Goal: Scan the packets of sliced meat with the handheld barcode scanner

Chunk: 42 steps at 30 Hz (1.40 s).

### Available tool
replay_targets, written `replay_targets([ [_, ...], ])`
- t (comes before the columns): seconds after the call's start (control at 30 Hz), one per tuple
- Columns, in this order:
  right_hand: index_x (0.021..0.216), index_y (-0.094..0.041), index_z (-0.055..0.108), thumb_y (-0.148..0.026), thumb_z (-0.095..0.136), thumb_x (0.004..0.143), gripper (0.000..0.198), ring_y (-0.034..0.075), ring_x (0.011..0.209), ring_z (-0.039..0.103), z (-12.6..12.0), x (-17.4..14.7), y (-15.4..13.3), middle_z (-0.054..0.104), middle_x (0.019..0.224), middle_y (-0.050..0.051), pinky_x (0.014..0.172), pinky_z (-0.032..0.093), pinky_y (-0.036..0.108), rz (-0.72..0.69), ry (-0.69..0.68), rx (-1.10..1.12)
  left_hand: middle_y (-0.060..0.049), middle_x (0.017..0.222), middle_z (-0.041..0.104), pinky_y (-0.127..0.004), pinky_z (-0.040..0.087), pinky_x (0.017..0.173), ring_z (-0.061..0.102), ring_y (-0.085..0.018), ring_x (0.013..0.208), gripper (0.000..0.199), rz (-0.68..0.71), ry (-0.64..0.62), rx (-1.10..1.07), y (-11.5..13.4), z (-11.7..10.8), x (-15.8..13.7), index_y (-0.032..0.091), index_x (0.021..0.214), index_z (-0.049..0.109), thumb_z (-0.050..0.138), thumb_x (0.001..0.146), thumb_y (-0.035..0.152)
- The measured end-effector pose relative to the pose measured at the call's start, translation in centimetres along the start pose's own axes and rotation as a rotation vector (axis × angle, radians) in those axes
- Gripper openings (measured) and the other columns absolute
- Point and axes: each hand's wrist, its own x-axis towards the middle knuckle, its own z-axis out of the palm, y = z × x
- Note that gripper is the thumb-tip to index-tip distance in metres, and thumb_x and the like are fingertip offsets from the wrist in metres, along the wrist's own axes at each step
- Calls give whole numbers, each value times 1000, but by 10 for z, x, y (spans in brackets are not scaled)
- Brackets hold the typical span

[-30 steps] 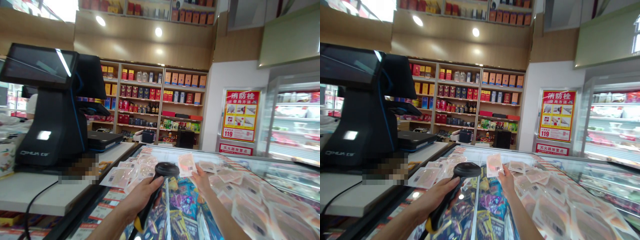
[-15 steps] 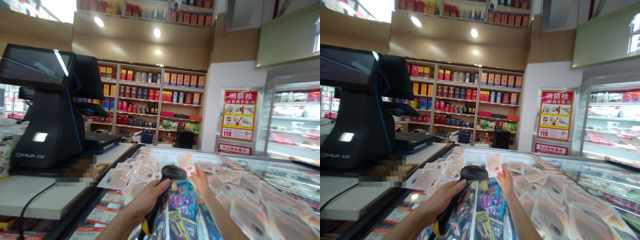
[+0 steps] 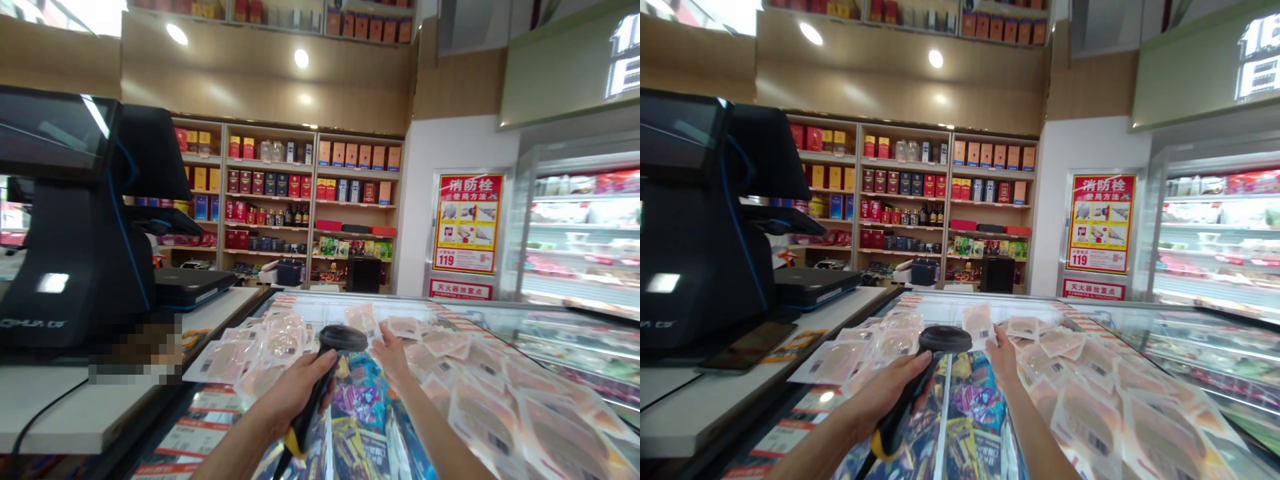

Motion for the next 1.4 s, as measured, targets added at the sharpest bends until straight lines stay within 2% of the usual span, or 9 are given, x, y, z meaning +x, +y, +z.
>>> replay_targets([
  [0.13,105,-18,51,-16,51,56,49,18,77,57,-2,1,1,63,85,3,68,45,30,88,14,116,4,50,49,-18,32,41,41,-5,39,38,31,56,25,1,-13,-2,15,64,47,45,66,53],
  [0.3,110,-18,46,-16,52,54,57,16,76,57,10,-7,-15,62,84,2,65,44,25,188,15,168,4,47,48,-18,32,40,41,-6,39,39,48,316,68,2,-50,-13,15,61,47,48,63,53],
  [0.53,121,-16,33,-15,47,56,67,16,74,58,82,-27,-24,61,83,5,60,45,25,266,-163,205,3,48,51,-18,32,38,44,-7,38,38,25,541,7,5,-95,-39,15,61,49,55,57,52],
  [0.73,116,-12,42,-18,42,63,53,17,54,58,149,-27,-1,63,70,5,49,45,28,156,-174,-374,0,50,54,-19,36,38,46,-8,39,40,-7,616,-31,3,-117,-52,13,64,52,55,57,53],
  [0.9,92,-15,61,-18,51,60,33,23,78,58,158,-19,-5,64,78,8,72,41,33,36,-170,-643,1,47,53,-19,36,37,45,-8,38,38,18,620,-68,2,-117,-43,14,60,50,56,56,52],
  [1.07,93,-14,61,-25,46,69,31,21,91,53,106,-16,-31,61,94,10,82,35,31,-65,-200,-829,1,49,53,-19,37,39,46,-8,40,37,43,513,-100,7,-86,-21,14,62,49,56,58,50],
  [1.17,98,-18,59,-29,53,64,36,22,105,44,30,-36,-54,56,107,9,91,27,32,-126,-263,-932,2,48,51,-20,37,40,46,-8,40,36,41,424,-98,8,-61,-7,15,60,48,54,59,51],
  [1.3,109,-33,50,-43,56,60,50,31,118,25,-80,-82,-67,43,124,4,93,12,50,-134,-332,-1444,2,47,51,-20,36,41,45,-9,41,39,48,301,-62,1,-35,17,14,59,50,51,61,53],
  [1.4,116,-35,42,-52,43,68,51,33,118,23,-122,-99,-58,34,130,5,89,15,54,-106,-343,-1591,2,45,50,-20,35,40,44,-9,39,39,35,304,-79,-8,-23,40,15,57,48,50,61,54],
])
